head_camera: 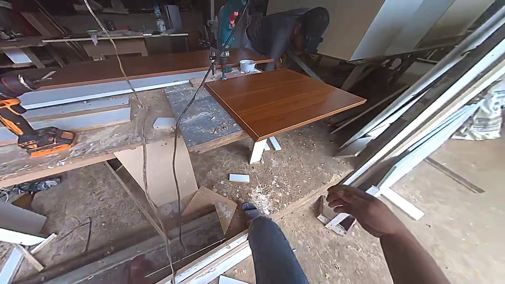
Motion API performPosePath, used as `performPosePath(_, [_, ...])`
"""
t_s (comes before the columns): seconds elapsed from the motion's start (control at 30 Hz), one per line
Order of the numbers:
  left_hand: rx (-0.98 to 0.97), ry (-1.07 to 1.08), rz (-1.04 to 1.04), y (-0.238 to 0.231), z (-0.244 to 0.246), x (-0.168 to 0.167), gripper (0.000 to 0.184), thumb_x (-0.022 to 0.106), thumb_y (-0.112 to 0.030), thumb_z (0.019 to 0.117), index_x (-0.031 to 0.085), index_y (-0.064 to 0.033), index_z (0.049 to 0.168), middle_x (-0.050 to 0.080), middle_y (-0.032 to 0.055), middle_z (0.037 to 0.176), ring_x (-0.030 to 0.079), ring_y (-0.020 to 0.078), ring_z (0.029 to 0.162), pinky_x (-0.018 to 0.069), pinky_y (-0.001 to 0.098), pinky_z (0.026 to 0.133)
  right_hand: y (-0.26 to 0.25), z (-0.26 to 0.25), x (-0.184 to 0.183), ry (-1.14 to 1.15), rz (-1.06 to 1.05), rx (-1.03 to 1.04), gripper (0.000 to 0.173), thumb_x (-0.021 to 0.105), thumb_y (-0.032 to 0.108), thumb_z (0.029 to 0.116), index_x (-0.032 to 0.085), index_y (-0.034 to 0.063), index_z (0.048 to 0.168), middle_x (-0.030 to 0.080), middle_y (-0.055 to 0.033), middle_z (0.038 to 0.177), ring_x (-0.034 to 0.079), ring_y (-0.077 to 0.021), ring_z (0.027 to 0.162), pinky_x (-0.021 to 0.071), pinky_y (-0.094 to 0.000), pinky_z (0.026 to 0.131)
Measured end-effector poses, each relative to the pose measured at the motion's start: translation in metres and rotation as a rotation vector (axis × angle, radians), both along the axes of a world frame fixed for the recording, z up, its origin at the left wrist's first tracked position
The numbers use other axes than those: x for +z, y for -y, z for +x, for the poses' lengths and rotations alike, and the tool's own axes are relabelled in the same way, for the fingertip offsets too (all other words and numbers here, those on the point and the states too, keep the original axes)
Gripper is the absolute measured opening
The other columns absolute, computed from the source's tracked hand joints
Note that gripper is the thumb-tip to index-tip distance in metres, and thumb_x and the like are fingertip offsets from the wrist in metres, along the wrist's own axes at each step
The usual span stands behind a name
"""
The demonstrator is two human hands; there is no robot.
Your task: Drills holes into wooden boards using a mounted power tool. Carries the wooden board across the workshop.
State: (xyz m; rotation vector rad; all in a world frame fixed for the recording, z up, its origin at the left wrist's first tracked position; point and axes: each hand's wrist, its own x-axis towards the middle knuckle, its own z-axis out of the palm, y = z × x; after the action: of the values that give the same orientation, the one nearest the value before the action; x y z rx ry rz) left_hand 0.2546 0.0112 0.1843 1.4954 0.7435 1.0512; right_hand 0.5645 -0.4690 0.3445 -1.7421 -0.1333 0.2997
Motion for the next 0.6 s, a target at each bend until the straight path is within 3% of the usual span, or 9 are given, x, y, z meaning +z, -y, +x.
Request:
performPosePath(0.07, [-0.307, 0.196, 0.313, 0.016, 0.084, 0.071, 0.029, 0.045, -0.037, 0.1099, 0.070, -0.0231, 0.108, 0.072, -0.0174, 0.081, 0.069, -0.0010, 0.073, 0.0601, 0.0210, 0.072, 0.001, 0.028, 0.026, 0.156, -0.014, -0.058, 0.027, 0.045, 0.024, 0.1037, 0.065, 0.0080, 0.113, 0.074, 0.0000, 0.089, 0.073, -0.0127, 0.077, 0.0627, -0.0298, 0.070])
performPosePath(0.1, [-0.407, 0.244, 0.434, 0.020, 0.125, 0.099, 0.030, 0.048, -0.043, 0.1083, 0.072, -0.0263, 0.110, 0.072, -0.0170, 0.085, 0.069, -0.0020, 0.076, 0.0598, 0.0195, 0.073, -0.005, 0.044, 0.037, 0.249, -0.022, -0.063, 0.025, 0.048, 0.024, 0.1030, 0.065, 0.0088, 0.111, 0.074, 0.0015, 0.089, 0.073, -0.0110, 0.078, 0.0626, -0.0284, 0.071])
performPosePath(0.23, [-0.532, 0.082, 0.699, 0.031, 0.276, 0.192, 0.037, 0.051, -0.032, 0.1057, 0.072, -0.0022, 0.102, 0.073, 0.0034, 0.087, 0.069, 0.0062, 0.080, 0.0597, 0.0289, 0.076, -0.055, 0.112, 0.079, 0.629, -0.150, 0.030, 0.021, 0.054, 0.023, 0.1000, 0.070, 0.0102, 0.103, 0.073, 0.0042, 0.088, 0.071, -0.0065, 0.079, 0.0621, -0.0279, 0.076])
performPosePath(0.27, [-0.527, -0.047, 0.702, 0.035, 0.315, 0.217, 0.032, 0.052, -0.026, 0.1036, 0.072, -0.0004, 0.104, 0.073, 0.0078, 0.089, 0.070, 0.0118, 0.080, 0.0595, 0.0352, 0.076, -0.069, 0.135, 0.095, 0.706, -0.285, 0.073, 0.021, 0.055, 0.024, 0.0992, 0.071, 0.0105, 0.103, 0.072, 0.0031, 0.088, 0.070, -0.0074, 0.079, 0.0614, -0.0318, 0.076])
performPosePath(0.33, [-0.525, -0.326, 0.779, 0.028, 0.407, 0.258, 0.034, 0.052, -0.028, 0.1061, 0.069, -0.0011, 0.115, 0.073, 0.0150, 0.100, 0.071, 0.0257, 0.090, 0.0572, 0.0502, 0.083, -0.099, 0.189, 0.135, 0.751, -0.570, 0.213, 0.021, 0.058, 0.022, 0.1023, 0.072, 0.0070, 0.109, 0.071, -0.0090, 0.091, 0.068, -0.0234, 0.081, 0.0546, -0.0530, 0.074])
performPosePath(0.4, [-0.515, -0.670, 0.789, 0.010, 0.501, 0.279, 0.048, 0.049, -0.041, 0.1070, 0.060, -0.0064, 0.138, 0.066, 0.0178, 0.131, 0.062, 0.0351, 0.124, 0.0463, 0.0588, 0.105, -0.122, 0.268, 0.168, 0.644, -0.865, 0.339, 0.026, 0.061, 0.035, 0.1040, 0.072, 0.0135, 0.115, 0.073, -0.0111, 0.098, 0.071, -0.0309, 0.092, 0.0542, -0.0623, 0.082])
performPosePath(0.47, [-0.423, -0.835, 0.699, -0.015, 0.575, 0.284, 0.063, 0.053, -0.053, 0.1028, 0.051, -0.0089, 0.148, 0.054, 0.0204, 0.147, 0.050, 0.0416, 0.137, 0.0392, 0.0656, 0.111, -0.139, 0.367, 0.188, 0.556, -0.909, 0.335, 0.031, 0.061, 0.039, 0.1034, 0.071, 0.0137, 0.116, 0.072, -0.0152, 0.101, 0.070, -0.0362, 0.094, 0.0530, -0.0664, 0.082])
performPosePath(0.53, [-0.418, -0.955, 0.557, -0.033, 0.602, 0.268, 0.078, 0.057, -0.061, 0.0970, 0.042, -0.0127, 0.156, 0.043, 0.0176, 0.159, 0.038, 0.0395, 0.148, 0.0286, 0.0658, 0.118, -0.147, 0.440, 0.170, 0.476, -0.843, 0.305, 0.035, 0.061, 0.037, 0.1030, 0.068, 0.0097, 0.125, 0.069, -0.0208, 0.111, 0.067, -0.0419, 0.101, 0.0517, -0.0691, 0.085])
performPosePath(0.6, [-0.414, -1.026, 0.515, -0.037, 0.600, 0.252, 0.083, 0.057, -0.064, 0.0943, 0.038, -0.0166, 0.160, 0.037, 0.0133, 0.164, 0.029, 0.0347, 0.153, 0.0189, 0.0616, 0.124, -0.147, 0.479, 0.146, 0.336, -0.880, 0.374, 0.047, 0.061, 0.038, 0.1023, 0.061, 0.0093, 0.140, 0.062, -0.0234, 0.135, 0.058, -0.0446, 0.127, 0.0437, -0.0687, 0.104])
